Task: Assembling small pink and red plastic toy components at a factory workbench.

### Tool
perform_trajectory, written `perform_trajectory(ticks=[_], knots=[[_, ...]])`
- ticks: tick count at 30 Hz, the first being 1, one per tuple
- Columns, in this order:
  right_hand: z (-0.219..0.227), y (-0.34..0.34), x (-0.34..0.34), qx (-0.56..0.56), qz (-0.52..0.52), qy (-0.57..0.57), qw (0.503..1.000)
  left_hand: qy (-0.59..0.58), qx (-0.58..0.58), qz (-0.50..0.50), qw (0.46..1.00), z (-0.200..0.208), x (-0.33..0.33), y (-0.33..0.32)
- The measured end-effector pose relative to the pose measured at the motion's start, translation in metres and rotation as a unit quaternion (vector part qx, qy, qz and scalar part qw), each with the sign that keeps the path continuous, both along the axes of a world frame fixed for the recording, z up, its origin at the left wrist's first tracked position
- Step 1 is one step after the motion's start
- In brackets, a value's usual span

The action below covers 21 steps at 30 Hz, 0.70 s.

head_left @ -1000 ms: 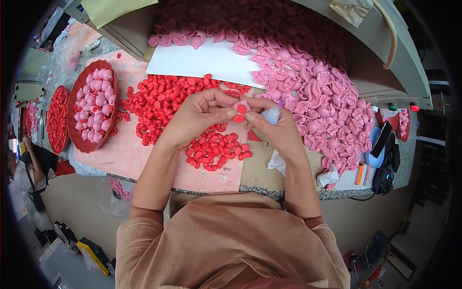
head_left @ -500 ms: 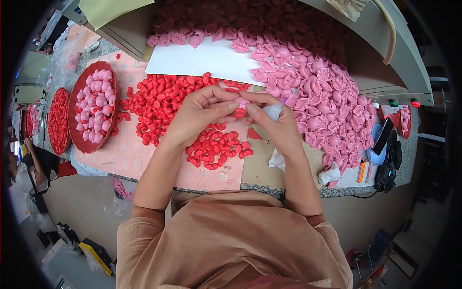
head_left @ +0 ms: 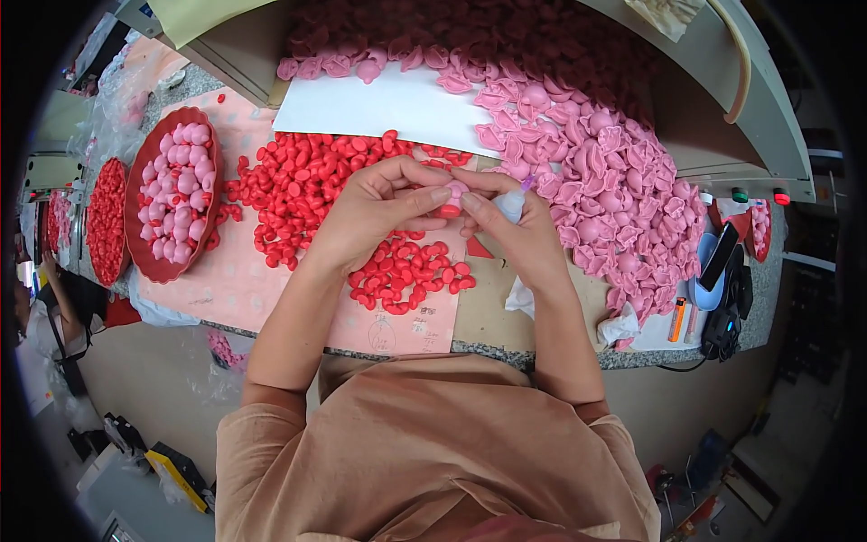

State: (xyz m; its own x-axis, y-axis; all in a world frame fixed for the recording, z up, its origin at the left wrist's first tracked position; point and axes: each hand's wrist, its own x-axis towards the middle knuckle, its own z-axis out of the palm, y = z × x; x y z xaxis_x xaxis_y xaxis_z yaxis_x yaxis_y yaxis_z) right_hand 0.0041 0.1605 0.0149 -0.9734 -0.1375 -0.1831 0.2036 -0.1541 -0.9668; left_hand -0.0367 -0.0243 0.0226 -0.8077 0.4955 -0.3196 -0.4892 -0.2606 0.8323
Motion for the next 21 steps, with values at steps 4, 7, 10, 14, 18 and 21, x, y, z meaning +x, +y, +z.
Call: perform_trajectory(ticks=[4, 7, 10, 14, 18, 21], knots=[[-0.0002, 0.0020, -0.0001, 0.000, 0.004, -0.008, 1.000, 0.013, 0.005, -0.006, 1.000, -0.0032, -0.0001, -0.0004], [-0.0005, 0.0019, -0.0002, -0.008, 0.009, -0.019, 1.000, 0.026, 0.003, -0.007, 1.000, -0.0044, 0.0003, -0.0010], [-0.0013, 0.0019, -0.0007, -0.023, 0.012, -0.030, 0.999, 0.034, -0.002, -0.004, 0.999, -0.0034, 0.0007, -0.0009], [-0.0068, 0.0024, -0.0011, -0.049, 0.014, -0.042, 0.998, 0.023, -0.007, -0.008, 1.000, -0.0049, 0.0005, -0.0007], [-0.0073, 0.0018, -0.0016, -0.049, 0.010, -0.039, 0.998, 0.033, 0.008, -0.016, 0.999, -0.0043, 0.0006, -0.0007], [-0.0071, 0.0022, -0.0015, -0.059, 0.011, -0.041, 0.997, 0.029, 0.017, -0.019, 0.999, -0.0037, 0.0004, -0.0002]])
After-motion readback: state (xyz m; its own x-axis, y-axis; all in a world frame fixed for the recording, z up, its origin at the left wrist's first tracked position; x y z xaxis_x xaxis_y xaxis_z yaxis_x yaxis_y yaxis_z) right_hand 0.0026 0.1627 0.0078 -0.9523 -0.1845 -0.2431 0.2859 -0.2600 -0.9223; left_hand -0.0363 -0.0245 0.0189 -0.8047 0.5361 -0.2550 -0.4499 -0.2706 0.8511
